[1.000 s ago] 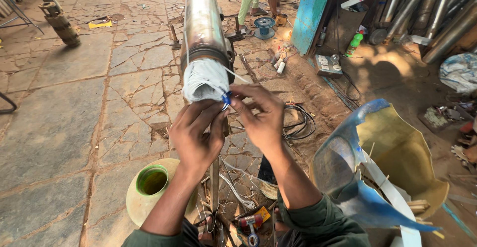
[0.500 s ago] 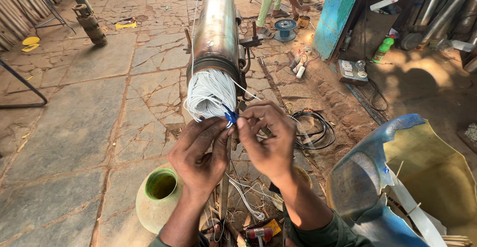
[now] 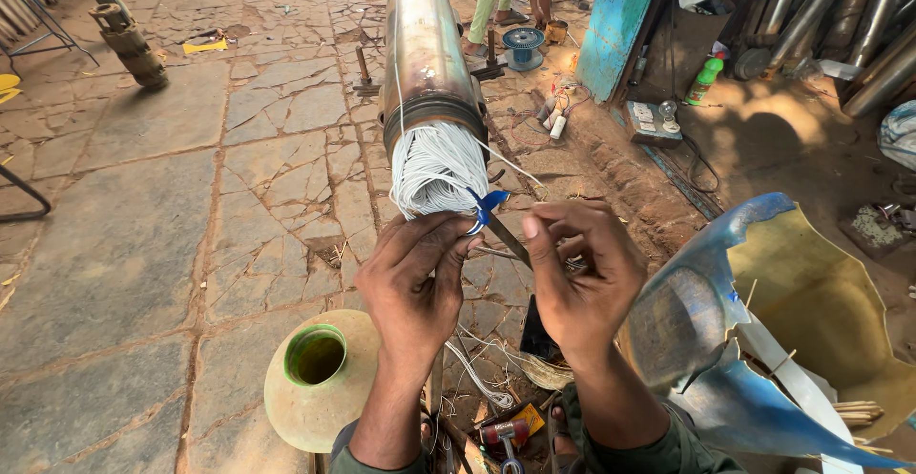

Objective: The person sits on the floor and bundles white wires around a metal cylinder using blue tape. They repeatedly pull lengths of wire, wrap them around the cylinder, and secure the bundle with tape.

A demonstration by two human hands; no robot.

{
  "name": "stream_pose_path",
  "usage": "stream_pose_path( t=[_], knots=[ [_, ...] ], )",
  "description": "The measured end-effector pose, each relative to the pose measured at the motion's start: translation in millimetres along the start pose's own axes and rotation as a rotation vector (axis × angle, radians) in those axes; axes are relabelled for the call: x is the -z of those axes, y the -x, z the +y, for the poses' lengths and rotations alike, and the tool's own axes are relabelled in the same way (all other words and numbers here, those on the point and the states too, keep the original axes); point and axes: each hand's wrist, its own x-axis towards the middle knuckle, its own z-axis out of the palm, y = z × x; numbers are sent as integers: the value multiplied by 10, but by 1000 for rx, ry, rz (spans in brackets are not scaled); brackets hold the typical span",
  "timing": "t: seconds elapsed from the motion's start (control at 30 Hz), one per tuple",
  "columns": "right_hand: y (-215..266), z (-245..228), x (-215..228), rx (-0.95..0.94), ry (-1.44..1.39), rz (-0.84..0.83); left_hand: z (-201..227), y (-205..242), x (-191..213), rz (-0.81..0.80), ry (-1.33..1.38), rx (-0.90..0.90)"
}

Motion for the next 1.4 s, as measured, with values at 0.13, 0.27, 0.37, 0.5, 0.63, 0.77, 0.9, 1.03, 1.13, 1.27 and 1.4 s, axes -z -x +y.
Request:
stream_pose_path(
  t=[0.13, 0.27, 0.37, 0.5, 0.63, 0.77, 0.9, 1.03, 1.13, 1.27, 1.4],
  knots=[
    [28, -76, -18, 6, -12, -216, -25, -16, 43, -42, 63, -8],
    [100, -105, -132, 17, 47, -159, -60, -15, 59, -69, 86, -16],
    [119, -73, -198, -168, -60, -114, -93, -3, 62, -90, 100, -19],
    [84, -7, -217, -444, -422, -194, -123, 4, 59, -93, 131, 2],
    [65, 16, -195, -504, -385, -199, -129, -19, 82, -79, 145, -43],
    [45, 35, -139, -546, -477, -232, -60, -5, 152, -19, 195, -16],
    [-18, 80, -78, -547, -551, -299, 27, -29, 128, 47, 211, 83],
    [-54, 73, -5, -547, -540, -334, 71, -6, 83, 34, 216, 76],
    [-41, 57, 9, -451, -382, -305, 55, 25, 24, 36, 275, 131],
    [14, 101, -58, -107, -78, -200, 81, 102, -123, 115, 235, -35],
    [108, 162, -126, 241, -79, -192, 130, 145, -204, 161, 246, -130]
  ],
)
